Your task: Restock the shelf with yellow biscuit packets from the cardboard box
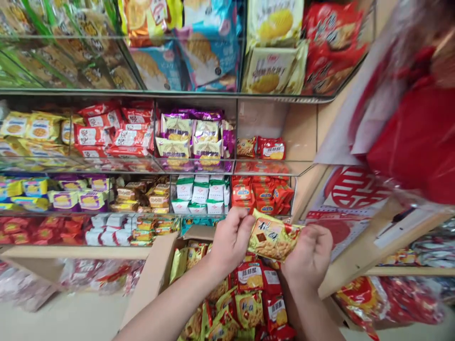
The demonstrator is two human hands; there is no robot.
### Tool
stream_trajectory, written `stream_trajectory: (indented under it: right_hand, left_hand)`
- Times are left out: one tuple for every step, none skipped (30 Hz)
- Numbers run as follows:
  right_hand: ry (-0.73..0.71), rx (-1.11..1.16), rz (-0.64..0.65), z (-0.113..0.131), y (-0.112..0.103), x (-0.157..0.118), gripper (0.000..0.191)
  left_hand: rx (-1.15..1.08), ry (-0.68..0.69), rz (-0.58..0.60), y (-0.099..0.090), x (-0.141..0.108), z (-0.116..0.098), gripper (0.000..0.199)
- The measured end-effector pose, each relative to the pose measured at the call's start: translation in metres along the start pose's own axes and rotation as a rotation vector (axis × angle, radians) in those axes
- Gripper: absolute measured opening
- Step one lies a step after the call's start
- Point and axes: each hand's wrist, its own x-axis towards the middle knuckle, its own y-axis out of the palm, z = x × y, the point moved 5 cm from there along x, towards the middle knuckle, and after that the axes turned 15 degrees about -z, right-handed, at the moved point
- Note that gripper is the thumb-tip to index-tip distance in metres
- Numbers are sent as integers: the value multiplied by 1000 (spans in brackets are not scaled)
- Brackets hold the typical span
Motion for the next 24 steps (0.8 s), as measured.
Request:
stream_trajectory:
  right_hand:
    - [27, 68, -72, 3, -3, 0, 22]
    - [49, 136, -115, 7, -4, 1, 19]
    - [58, 207, -106, 14, -4, 1, 17]
    - [51, 272, -34, 22, -1, 2, 17]
    - [33, 320, 56, 32, 3, 3, 20]
    - [4, 344, 151, 43, 6, 6, 24]
    - [-30, 339, 245, 54, 9, 10, 27]
    - [-64, 304, 324, 64, 12, 17, 28]
    - [-99, 249, 377, 72, 15, 28, 26]
    - [-139, 191, 393, 80, 19, 42, 22]
    - [-183, 138, 381, 86, 24, 60, 20]
    - [-229, 88, 341, 92, 31, 80, 20]
    - [-277, 41, 285, 96, 39, 102, 21]
    - [-327, -6, 233, 98, 49, 123, 22]
    - [-373, -60, 200, 100, 62, 143, 24]
    - [-414, -133, 206, 100, 79, 160, 25]
    - [-447, -240, 250, 98, 98, 173, 25]
    - [-473, -364, 322, 94, 119, 182, 25]
    - [-487, -489, 407, 89, 140, 188, 25]
    - [-492, -598, 487, 84, 159, 191, 24]
    - [-494, -678, 555, 80, 177, 191, 23]
    - [-497, -728, 605, 77, 193, 190, 22]
    - [-499, -751, 634, 75, 207, 187, 20]
    - [-502, -765, 653, 72, 219, 185, 19]
  left_hand:
    - [19, 34, -10, -1, 0, 0, 11]
    - [33, 66, -29, -2, 1, -1, 10]
    - [43, 97, -52, -3, 2, -3, 9]
    - [51, 126, -76, -3, 5, -5, 8]
    - [60, 151, -99, -4, 9, -8, 8]
    - [68, 178, -118, -4, 14, -11, 8]
    - [81, 207, -129, -5, 21, -14, 8]
    - [104, 240, -121, -6, 30, -16, 8]
    - [136, 279, -103, -8, 40, -18, 7]
    - [178, 327, -85, -11, 53, -18, 5]
    - [228, 391, -81, -15, 66, -18, 4]
    - [290, 474, -89, -20, 79, -16, 5]
    - [363, 576, -114, -26, 92, -14, 6]
    - [445, 693, -152, -32, 103, -11, 9]
    - [537, 808, -187, -36, 113, -6, 11]
    - [633, 896, -215, -38, 120, 0, 15]
    - [726, 955, -236, -40, 126, 8, 19]
    - [806, 989, -248, -40, 130, 16, 24]
    - [867, 1008, -253, -39, 132, 23, 28]
    - [912, 1022, -254, -38, 133, 30, 31]
    - [939, 1039, -252, -36, 132, 34, 32]
    - [954, 1057, -255, -35, 131, 37, 32]
    - [958, 1071, -258, -34, 130, 38, 31]
    - [959, 1077, -264, -34, 129, 39, 30]
